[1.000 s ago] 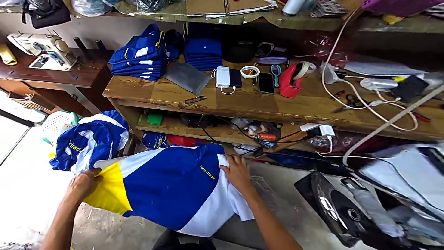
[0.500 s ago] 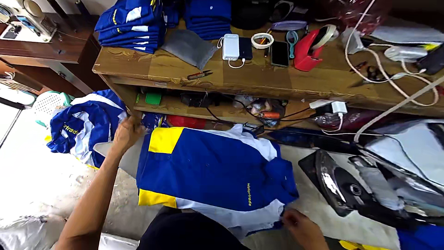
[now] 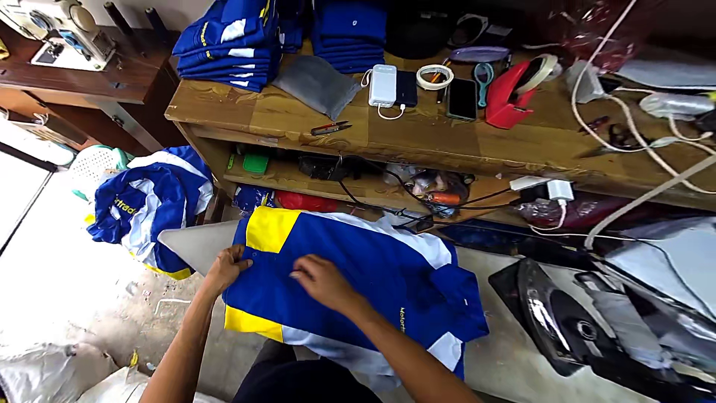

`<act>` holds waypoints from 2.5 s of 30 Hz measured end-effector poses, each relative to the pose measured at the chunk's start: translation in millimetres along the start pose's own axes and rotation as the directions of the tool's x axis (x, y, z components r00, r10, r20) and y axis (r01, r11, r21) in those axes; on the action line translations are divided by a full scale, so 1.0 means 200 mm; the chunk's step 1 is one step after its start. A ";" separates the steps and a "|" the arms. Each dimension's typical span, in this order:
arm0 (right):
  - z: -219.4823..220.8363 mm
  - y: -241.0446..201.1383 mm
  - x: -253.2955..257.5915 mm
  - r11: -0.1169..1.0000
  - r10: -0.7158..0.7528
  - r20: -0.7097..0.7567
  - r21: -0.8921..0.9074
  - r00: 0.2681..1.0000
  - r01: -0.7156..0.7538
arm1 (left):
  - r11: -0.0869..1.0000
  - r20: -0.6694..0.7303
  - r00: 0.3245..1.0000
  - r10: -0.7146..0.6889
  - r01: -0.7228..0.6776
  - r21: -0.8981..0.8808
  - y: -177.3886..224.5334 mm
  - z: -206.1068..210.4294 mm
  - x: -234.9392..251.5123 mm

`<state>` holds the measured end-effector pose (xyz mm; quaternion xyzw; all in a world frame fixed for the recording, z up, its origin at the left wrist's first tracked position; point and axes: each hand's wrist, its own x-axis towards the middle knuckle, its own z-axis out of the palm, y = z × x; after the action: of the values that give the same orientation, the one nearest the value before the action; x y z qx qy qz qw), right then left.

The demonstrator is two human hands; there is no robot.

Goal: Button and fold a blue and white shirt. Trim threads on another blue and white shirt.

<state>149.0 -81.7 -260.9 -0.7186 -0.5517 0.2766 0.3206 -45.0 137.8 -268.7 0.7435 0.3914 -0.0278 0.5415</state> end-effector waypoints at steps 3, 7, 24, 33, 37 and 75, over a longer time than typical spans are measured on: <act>0.19 -0.13 0.29 1.000 -0.002 0.171 -0.023 0.985 0.006 | 0.984 -0.017 0.999 0.052 -0.054 -0.171 0.02 0.00 -0.02; 0.33 -0.13 0.40 0.948 -0.207 0.184 -0.205 0.961 0.244 | 0.976 -0.067 0.991 0.116 -0.126 -0.176 -0.01 -0.03 -0.02; -0.71 0.69 -1.09 0.837 0.500 -0.439 0.023 0.746 -0.547 | 0.828 -0.294 0.956 0.026 0.144 0.542 0.04 0.12 0.08; -0.38 0.69 -1.45 0.779 0.338 -0.536 -0.302 0.774 -0.550 | 0.966 -0.152 0.977 -0.148 0.176 0.192 -0.07 0.01 -0.04; -0.47 0.56 -1.61 0.781 0.571 -0.223 -0.147 0.790 -0.607 | 0.954 0.077 0.970 -0.231 0.210 0.212 -0.15 -0.06 -0.22; -0.91 0.87 -1.03 0.513 0.855 -0.284 0.582 0.433 -0.631 | 0.926 -0.262 0.927 -0.268 0.173 -0.335 0.09 -0.02 0.08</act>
<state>343.9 -343.0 -269.3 -0.8546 0.0159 0.2799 0.4371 -24.3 148.0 -261.5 0.5966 0.5515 0.0860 0.5766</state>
